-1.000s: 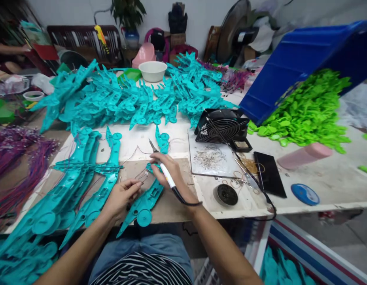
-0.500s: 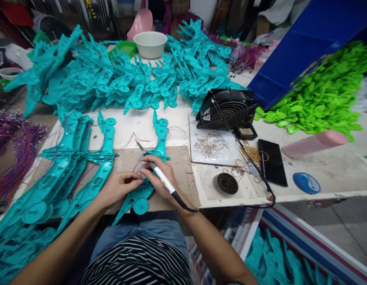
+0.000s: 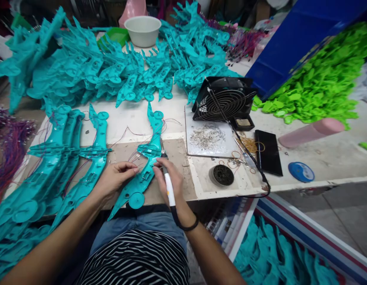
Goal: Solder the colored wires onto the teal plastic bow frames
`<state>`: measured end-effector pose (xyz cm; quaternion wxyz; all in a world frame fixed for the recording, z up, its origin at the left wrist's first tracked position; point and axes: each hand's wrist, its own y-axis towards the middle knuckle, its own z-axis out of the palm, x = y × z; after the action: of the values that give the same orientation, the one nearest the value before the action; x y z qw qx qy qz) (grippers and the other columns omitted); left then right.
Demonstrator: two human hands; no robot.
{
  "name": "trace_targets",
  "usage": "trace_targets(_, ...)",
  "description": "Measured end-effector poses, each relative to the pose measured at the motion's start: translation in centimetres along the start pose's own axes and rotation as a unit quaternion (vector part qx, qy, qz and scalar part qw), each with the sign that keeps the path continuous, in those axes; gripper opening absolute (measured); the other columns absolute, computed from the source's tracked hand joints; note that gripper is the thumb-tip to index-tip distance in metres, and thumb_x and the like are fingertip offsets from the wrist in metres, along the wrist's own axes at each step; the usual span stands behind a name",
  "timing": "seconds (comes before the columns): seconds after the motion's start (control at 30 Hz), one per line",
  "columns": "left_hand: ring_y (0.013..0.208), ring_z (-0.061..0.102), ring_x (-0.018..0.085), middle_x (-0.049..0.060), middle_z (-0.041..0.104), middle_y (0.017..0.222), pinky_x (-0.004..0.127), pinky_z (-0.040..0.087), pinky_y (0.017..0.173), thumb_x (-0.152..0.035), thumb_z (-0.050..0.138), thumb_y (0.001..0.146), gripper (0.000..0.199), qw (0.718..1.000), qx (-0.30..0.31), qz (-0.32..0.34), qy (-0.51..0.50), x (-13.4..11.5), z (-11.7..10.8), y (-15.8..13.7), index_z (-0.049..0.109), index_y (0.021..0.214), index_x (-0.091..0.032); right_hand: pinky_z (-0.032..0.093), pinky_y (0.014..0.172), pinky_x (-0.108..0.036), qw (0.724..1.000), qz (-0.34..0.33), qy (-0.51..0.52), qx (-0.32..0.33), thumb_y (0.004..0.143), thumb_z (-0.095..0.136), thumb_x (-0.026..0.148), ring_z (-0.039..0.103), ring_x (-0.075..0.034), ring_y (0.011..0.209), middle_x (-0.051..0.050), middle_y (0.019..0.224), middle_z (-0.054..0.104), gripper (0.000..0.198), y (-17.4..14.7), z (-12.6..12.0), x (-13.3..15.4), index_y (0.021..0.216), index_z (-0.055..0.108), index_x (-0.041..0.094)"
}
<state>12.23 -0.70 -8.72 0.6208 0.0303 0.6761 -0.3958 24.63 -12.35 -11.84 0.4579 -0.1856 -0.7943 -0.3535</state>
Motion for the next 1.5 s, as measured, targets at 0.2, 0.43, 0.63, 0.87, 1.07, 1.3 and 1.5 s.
trace_targets(0.2, 0.049, 0.048, 0.008, -0.002, 0.058, 0.054, 0.02, 0.036, 0.046, -0.035, 0.088, 0.044, 0.035, 0.998, 0.006, -0.052, -0.032, 0.7, 1.8, -0.6, 0.066, 0.062, -0.015, 0.052, 0.1, -0.042, 0.99, -0.085, -0.092, 0.072, 0.09, 0.057, 0.022, 0.063, -0.022, 0.114, -0.006, 0.117, 0.069, 0.03, -0.4, -0.8, -1.8, 0.12, 0.061, 0.026)
trace_targets(0.43, 0.052, 0.043, 0.009, -0.002, 0.055, 0.054, 0.021, 0.033, 0.049, -0.034, 0.075, 0.053, 0.021, 0.996, -0.037, 0.05, 0.063, 0.8, 4.0, -0.4, 0.068, 0.06, -0.016, 0.054, 0.09, -0.037, 0.996, -0.057, -0.065, -0.013, 0.094, 0.052, 0.031, 0.066, -0.021, 0.101, -0.008, 0.106, 0.07, 0.03, -1.3, -5.3, -0.5, 0.12, 0.063, 0.023)
trace_targets(0.63, 0.051, 0.04, 0.009, -0.003, 0.052, 0.051, 0.021, 0.032, 0.048, -0.035, 0.065, 0.055, 0.02, 0.984, -0.014, 0.095, 0.148, 1.0, 4.2, 0.2, 0.065, 0.057, -0.015, 0.054, 0.067, -0.028, 0.998, -0.053, 0.007, -0.026, 0.087, 0.058, 0.011, 0.066, -0.016, 0.075, -0.005, 0.079, 0.067, 0.015, -3.7, -6.9, 1.7, 0.093, 0.069, 0.019)
trace_targets(0.87, 0.049, 0.041, 0.009, -0.003, 0.051, 0.05, 0.021, 0.032, 0.047, -0.035, 0.06, 0.059, 0.021, 0.967, -0.023, 0.137, 0.214, 1.2, 4.3, 0.1, 0.066, 0.061, -0.015, 0.053, 0.064, -0.027, 0.997, -0.066, 0.043, -0.014, 0.082, 0.058, 0.003, 0.064, -0.015, 0.072, -0.005, 0.076, 0.066, 0.021, -3.7, -6.1, 1.5, 0.092, 0.069, 0.018)
trace_targets(1.07, 0.049, 0.042, 0.009, -0.003, 0.052, 0.05, 0.02, 0.032, 0.048, -0.031, 0.059, 0.062, 0.017, 0.959, -0.018, 0.158, 0.235, 1.2, 4.2, 0.1, 0.065, 0.061, -0.015, 0.053, 0.065, -0.028, 0.996, -0.074, 0.05, -0.005, 0.082, 0.058, 0.003, 0.064, -0.015, 0.073, -0.004, 0.076, 0.065, 0.023, -3.9, -5.9, 1.2, 0.095, 0.069, 0.019)
trace_targets(1.3, 0.049, 0.043, 0.009, -0.003, 0.053, 0.051, 0.02, 0.033, 0.048, -0.03, 0.06, 0.062, 0.016, 0.957, -0.019, 0.166, 0.236, 1.3, 4.2, 0.1, 0.066, 0.061, -0.015, 0.053, 0.065, -0.027, 0.996, -0.078, 0.045, 0.003, 0.083, 0.057, 0.003, 0.063, -0.014, 0.074, -0.003, 0.076, 0.064, 0.025, -4.1, -5.9, 1.0, 0.097, 0.068, 0.02)
trace_targets(1.5, 0.049, 0.042, 0.009, -0.002, 0.052, 0.051, 0.021, 0.033, 0.047, -0.033, 0.06, 0.061, 0.018, 0.958, -0.016, 0.16, 0.237, 1.4, 4.1, 0.2, 0.066, 0.061, -0.016, 0.053, 0.066, -0.027, 0.996, -0.075, 0.041, 0.0, 0.083, 0.057, 0.003, 0.064, -0.014, 0.075, -0.004, 0.078, 0.064, 0.025, -4.2, -5.9, 0.8, 0.098, 0.068, 0.02)
